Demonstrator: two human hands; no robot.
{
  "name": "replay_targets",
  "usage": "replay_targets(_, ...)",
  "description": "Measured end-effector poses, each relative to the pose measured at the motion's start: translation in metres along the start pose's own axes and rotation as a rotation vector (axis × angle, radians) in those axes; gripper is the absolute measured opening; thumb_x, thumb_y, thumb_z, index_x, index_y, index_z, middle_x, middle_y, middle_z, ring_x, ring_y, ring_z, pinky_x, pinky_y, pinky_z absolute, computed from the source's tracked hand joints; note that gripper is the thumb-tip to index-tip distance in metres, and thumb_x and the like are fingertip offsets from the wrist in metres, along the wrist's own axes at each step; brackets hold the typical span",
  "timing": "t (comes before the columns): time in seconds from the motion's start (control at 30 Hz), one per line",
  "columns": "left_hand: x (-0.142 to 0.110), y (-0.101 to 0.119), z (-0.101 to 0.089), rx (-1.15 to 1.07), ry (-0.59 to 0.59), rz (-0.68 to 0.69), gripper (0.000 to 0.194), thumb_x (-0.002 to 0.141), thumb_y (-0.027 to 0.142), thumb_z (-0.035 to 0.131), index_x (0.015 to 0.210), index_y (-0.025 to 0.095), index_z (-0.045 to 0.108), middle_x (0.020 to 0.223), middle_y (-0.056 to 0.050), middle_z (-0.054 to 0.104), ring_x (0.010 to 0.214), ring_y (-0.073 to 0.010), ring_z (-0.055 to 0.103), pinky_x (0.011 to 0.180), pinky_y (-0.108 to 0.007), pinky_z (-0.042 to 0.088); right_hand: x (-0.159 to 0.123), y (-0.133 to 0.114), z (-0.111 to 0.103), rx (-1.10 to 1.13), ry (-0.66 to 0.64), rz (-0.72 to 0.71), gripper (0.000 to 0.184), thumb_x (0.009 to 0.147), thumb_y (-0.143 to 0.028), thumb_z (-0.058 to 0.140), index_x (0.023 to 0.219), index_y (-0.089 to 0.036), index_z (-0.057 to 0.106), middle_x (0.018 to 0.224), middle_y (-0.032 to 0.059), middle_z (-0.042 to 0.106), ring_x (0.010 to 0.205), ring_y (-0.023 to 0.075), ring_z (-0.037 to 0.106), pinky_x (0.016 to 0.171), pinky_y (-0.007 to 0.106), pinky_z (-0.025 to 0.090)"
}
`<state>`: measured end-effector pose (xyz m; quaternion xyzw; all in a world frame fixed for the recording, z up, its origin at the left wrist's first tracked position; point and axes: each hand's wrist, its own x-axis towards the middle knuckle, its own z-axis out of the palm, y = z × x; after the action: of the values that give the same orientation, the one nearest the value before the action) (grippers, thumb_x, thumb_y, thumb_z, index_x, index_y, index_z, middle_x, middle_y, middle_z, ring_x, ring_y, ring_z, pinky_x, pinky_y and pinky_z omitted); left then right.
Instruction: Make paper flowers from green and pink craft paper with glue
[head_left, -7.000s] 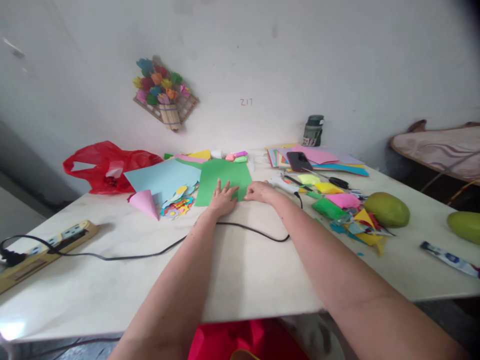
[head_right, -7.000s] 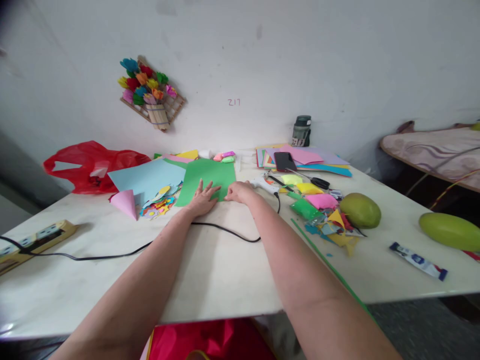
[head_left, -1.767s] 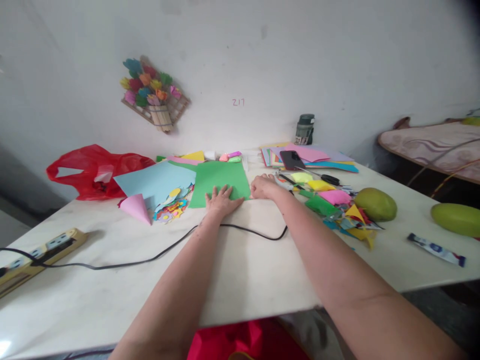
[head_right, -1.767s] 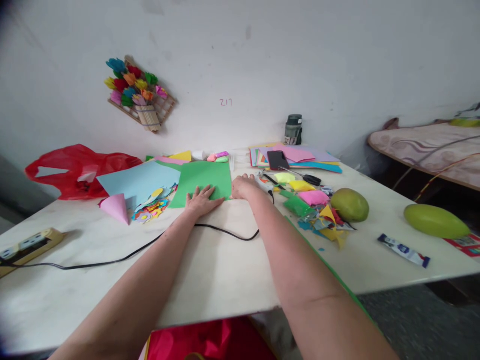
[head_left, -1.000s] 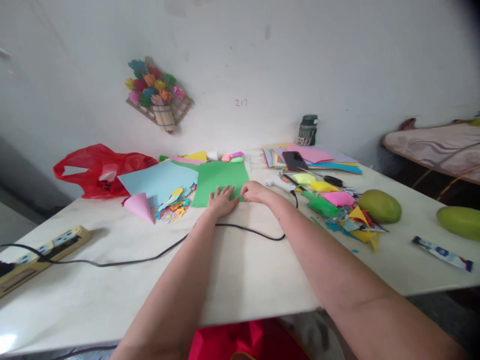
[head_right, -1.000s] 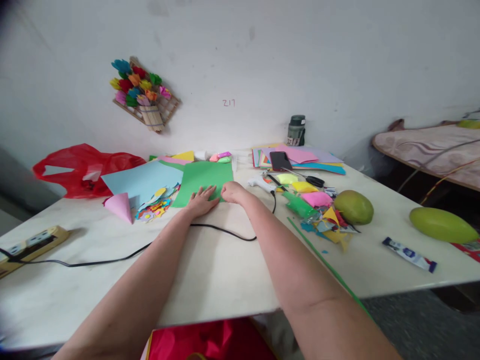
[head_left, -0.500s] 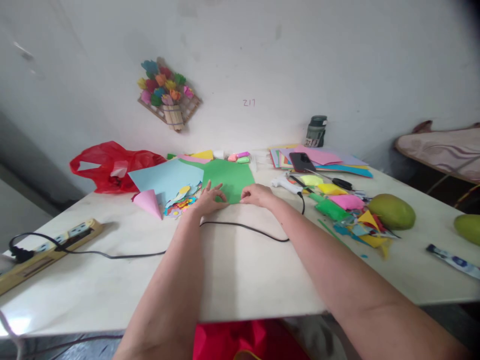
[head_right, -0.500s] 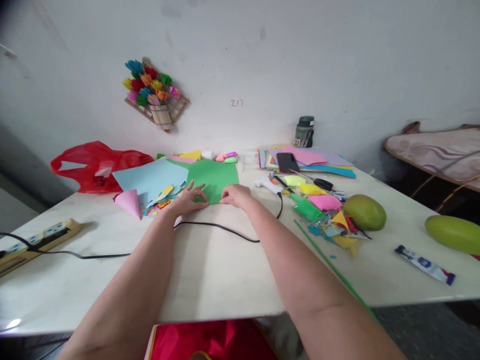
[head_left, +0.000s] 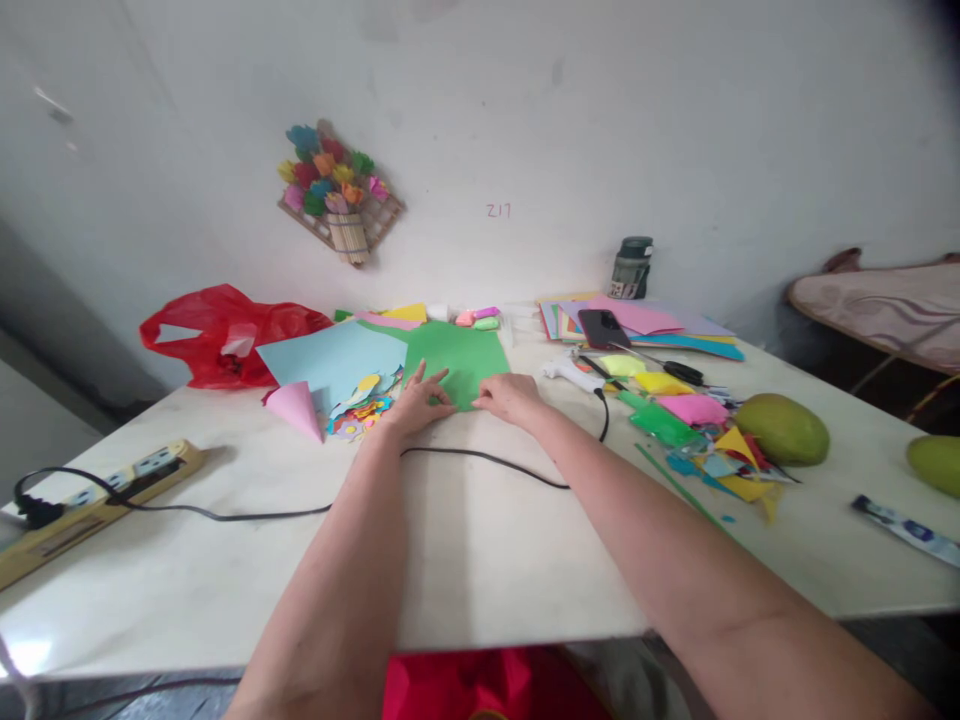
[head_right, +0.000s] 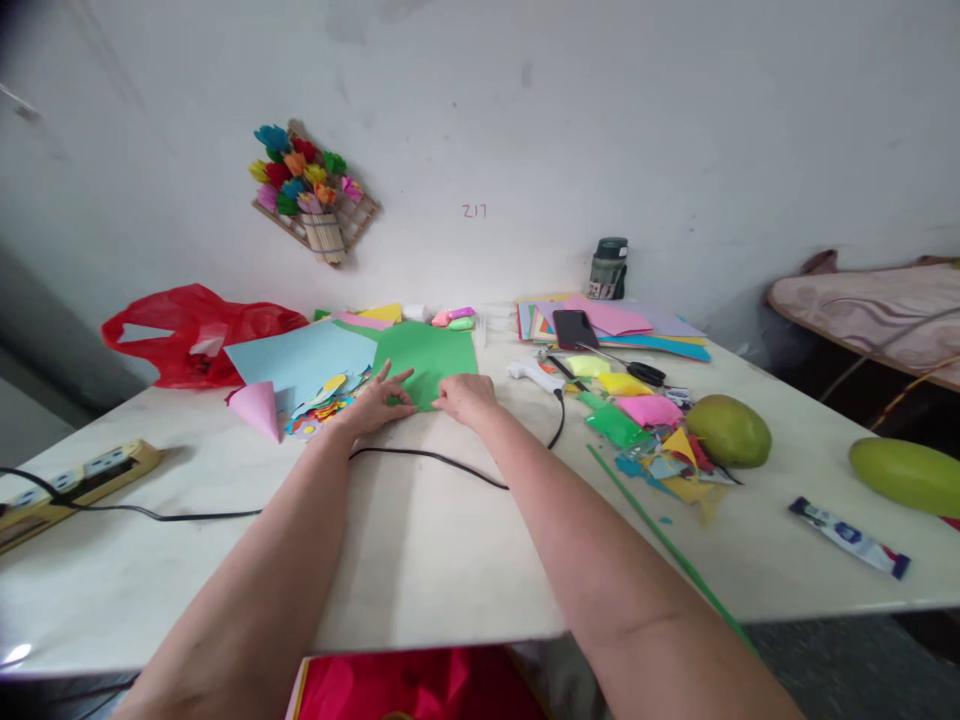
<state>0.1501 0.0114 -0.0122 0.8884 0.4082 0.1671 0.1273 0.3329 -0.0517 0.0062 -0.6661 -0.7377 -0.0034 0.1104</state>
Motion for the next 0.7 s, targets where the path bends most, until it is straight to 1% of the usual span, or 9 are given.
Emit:
replay_targets(0.13,0.000,0.004,-0.001,0.012,-0.013,0.004,0.023,0.069,0.042,0.056,0.071,0.021,0.063,0.138,0.001,0.033,0.133,-0.0237,0.000,0.107,-0.042,0.006,0.000,0.000,-0.003,-0.014,0.000,-0.006,0.026,0.078,-0.045,0.049,0.079,-0.025,0.064,0.086,0.0034,0.067,0.084,0.0181,0.059,0.066,0.027,0.039)
replay_targets(0.23,0.000,0.006,-0.002,0.025,-0.021,-0.001,0.021,0.069,0.040,0.056,0.070,0.021,0.063,0.138,0.001,0.034,0.133,-0.0227,-0.001,0.107,-0.041,0.006,0.001,0.012,-0.015,-0.050,0.082,0.045,0.031,0.081,-0.045,0.044,0.086,-0.022,0.065,0.089,0.0085,0.066,0.086,0.0205,0.059,0.069,0.029,0.040)
replay_targets(0.27,0.000,0.007,-0.003,0.028,-0.022,-0.001,0.020,0.069,0.040,0.056,0.070,0.020,0.063,0.138,0.000,0.034,0.133,-0.0225,-0.001,0.107,-0.040,0.007,0.000,0.019,-0.020,-0.073,0.120,0.100,0.031,0.081,-0.043,0.044,0.089,-0.020,0.064,0.091,0.0109,0.065,0.088,0.0217,0.059,0.070,0.030,0.040)
replay_targets(0.33,0.000,0.008,-0.003,0.030,-0.025,-0.001,0.020,0.069,0.039,0.056,0.070,0.020,0.063,0.137,0.000,0.035,0.133,-0.0225,0.000,0.107,-0.040,0.007,-0.001,0.036,-0.030,-0.123,0.182,0.286,0.029,0.082,-0.034,0.045,0.097,-0.016,0.063,0.097,0.0158,0.063,0.093,0.0245,0.057,0.072,0.032,0.041)
replay_targets(0.4,0.000,0.008,-0.004,0.032,-0.029,-0.007,0.021,0.069,0.040,0.056,0.069,0.020,0.063,0.137,0.000,0.035,0.133,-0.0233,0.000,0.107,-0.041,0.007,-0.003,0.055,-0.037,-0.161,0.156,0.448,0.031,0.077,-0.030,0.052,0.099,-0.011,0.063,0.102,0.0199,0.060,0.098,0.0279,0.055,0.076,0.034,0.041)
replay_targets(0.47,0.000,0.008,-0.004,0.031,-0.033,-0.010,0.021,0.069,0.040,0.056,0.069,0.020,0.063,0.138,0.000,0.034,0.133,-0.0240,0.000,0.107,-0.042,0.007,-0.006,0.072,-0.038,-0.197,0.135,0.564,0.041,0.072,-0.035,0.058,0.103,-0.008,0.061,0.107,0.0221,0.057,0.104,0.0318,0.051,0.081,0.039,0.039)
replay_targets(0.5,0.000,0.007,-0.004,0.028,-0.036,-0.010,0.021,0.069,0.040,0.056,0.069,0.020,0.063,0.138,0.000,0.034,0.133,-0.0243,0.000,0.107,-0.043,0.008,-0.007,0.079,-0.037,-0.183,0.117,0.609,0.046,0.071,-0.037,0.059,0.106,-0.007,0.059,0.108,0.0227,0.056,0.105,0.0319,0.051,0.082,0.040,0.039)
replay_targets(0.53,0.000,0.007,-0.003,0.025,-0.037,-0.011,0.021,0.069,0.040,0.056,0.070,0.020,0.063,0.138,0.000,0.034,0.133,-0.0244,0.000,0.106,-0.043,0.008,-0.008,0.086,-0.035,-0.152,0.097,0.639,0.047,0.072,-0.036,0.058,0.108,-0.007,0.058,0.108,0.0223,0.056,0.104,0.0311,0.051,0.081,0.040,0.040)
replay_targets(0.7,0.001,0.005,-0.003,0.024,-0.044,-0.014,0.023,0.069,0.042,0.056,0.071,0.021,0.064,0.137,0.001,0.034,0.133,-0.0247,0.002,0.106,-0.043,0.008,-0.007,0.103,-0.026,-0.048,0.035,0.716,0.041,0.073,-0.017,0.053,0.114,-0.010,0.055,0.110,0.0194,0.057,0.103,0.0261,0.054,0.080,0.036,0.043)
